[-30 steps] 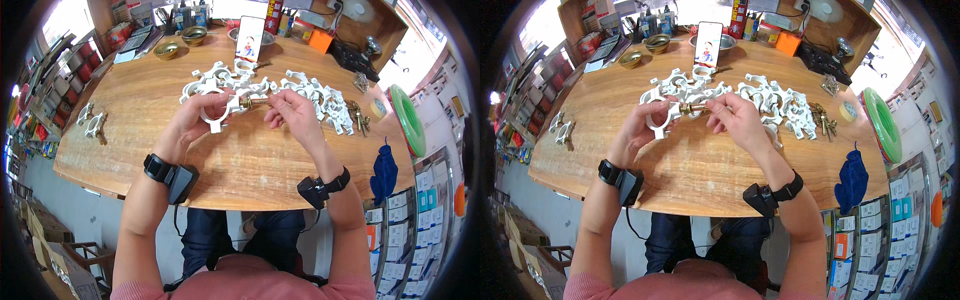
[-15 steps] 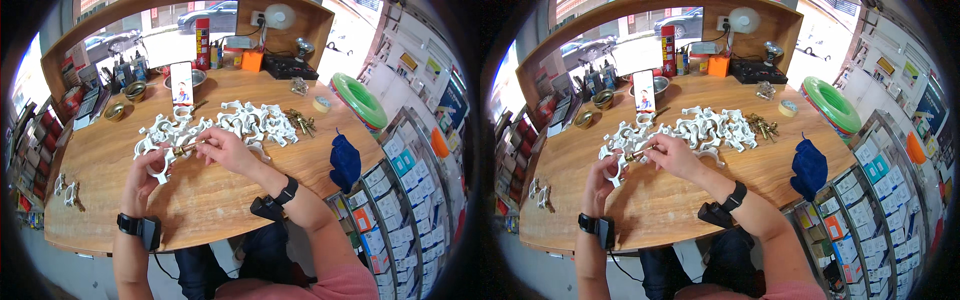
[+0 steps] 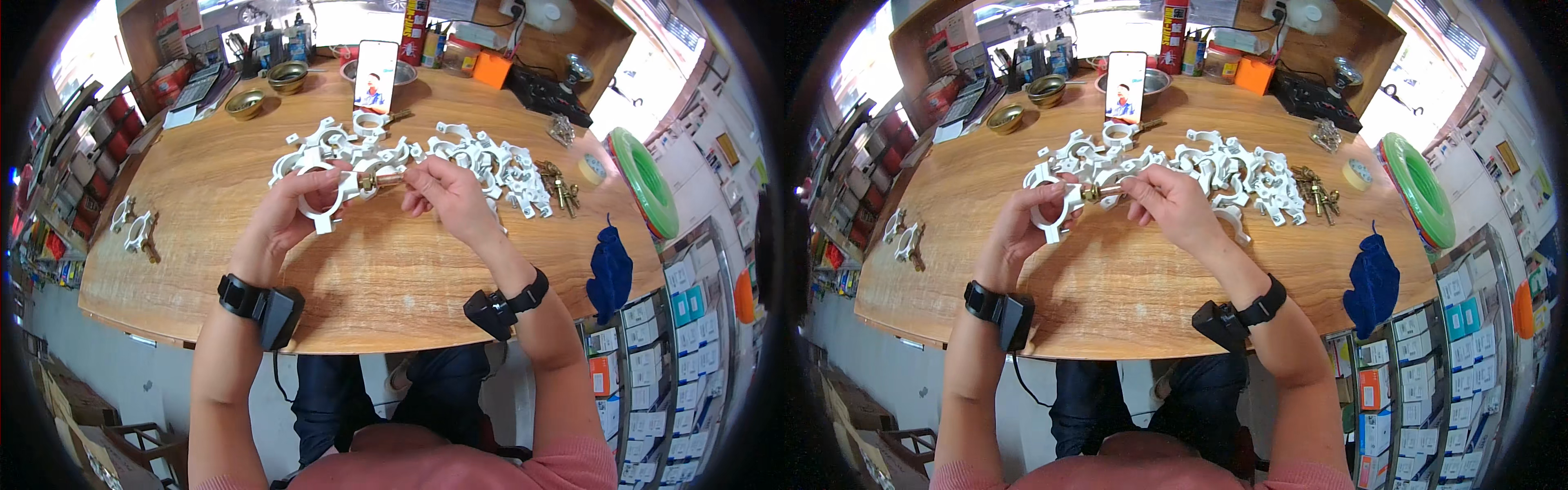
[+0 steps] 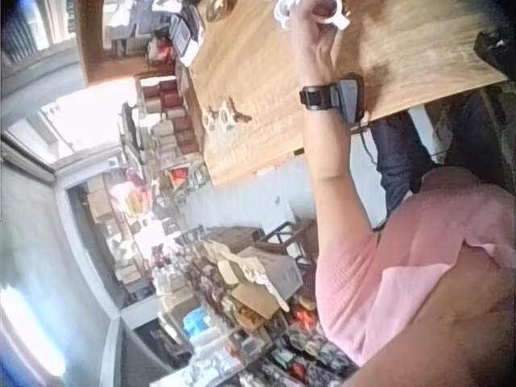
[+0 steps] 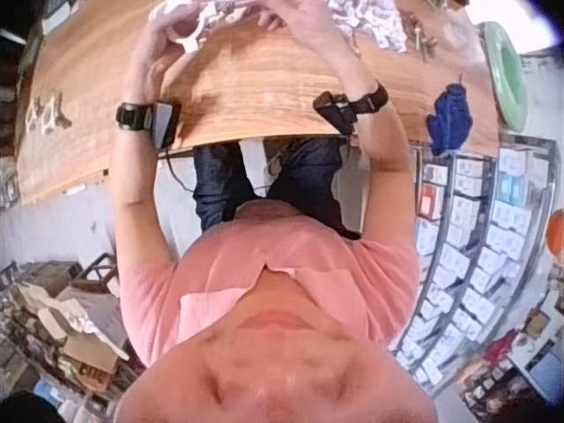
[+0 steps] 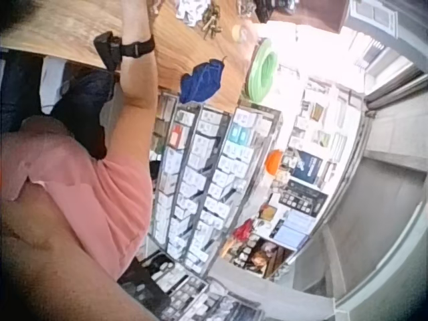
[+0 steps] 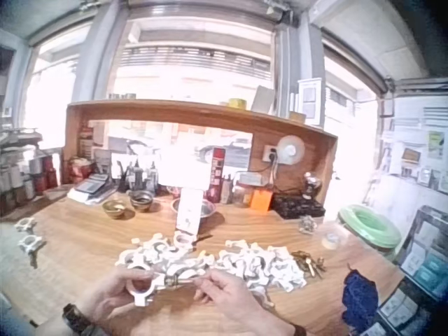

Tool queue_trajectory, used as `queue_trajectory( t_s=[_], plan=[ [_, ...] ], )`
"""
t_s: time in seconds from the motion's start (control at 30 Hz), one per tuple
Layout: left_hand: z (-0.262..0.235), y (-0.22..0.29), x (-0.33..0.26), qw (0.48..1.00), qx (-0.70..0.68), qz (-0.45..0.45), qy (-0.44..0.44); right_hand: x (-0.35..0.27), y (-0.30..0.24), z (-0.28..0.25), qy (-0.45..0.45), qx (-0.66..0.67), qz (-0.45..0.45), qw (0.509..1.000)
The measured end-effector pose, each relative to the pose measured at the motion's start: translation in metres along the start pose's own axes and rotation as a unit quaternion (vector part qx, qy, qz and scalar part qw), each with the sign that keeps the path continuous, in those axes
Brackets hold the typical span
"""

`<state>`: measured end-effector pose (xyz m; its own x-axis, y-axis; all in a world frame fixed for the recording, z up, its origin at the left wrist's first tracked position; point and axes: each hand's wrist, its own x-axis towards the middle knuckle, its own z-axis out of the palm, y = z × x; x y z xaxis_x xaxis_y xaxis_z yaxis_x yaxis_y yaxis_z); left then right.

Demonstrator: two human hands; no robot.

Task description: The person assembles white plastic hardware clamps by hand on a wooden table, inserting small metal screws into pre-drilled holes and then placing a larger brass-colored fitting into one of the clamps.

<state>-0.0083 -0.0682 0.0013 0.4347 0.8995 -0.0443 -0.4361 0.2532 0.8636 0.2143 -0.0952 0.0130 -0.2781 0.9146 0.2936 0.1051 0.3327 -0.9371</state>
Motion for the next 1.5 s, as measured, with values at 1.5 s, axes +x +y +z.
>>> queue_trajectory(
  t_s=[1.5],
  plan=[
    [0.0, 0.0, 0.001, 0.997, -0.056, -0.012, -0.042, -0.001, 0.004, 0.004, 0.003, 0.016, -0.023, 1.0]
  ],
)
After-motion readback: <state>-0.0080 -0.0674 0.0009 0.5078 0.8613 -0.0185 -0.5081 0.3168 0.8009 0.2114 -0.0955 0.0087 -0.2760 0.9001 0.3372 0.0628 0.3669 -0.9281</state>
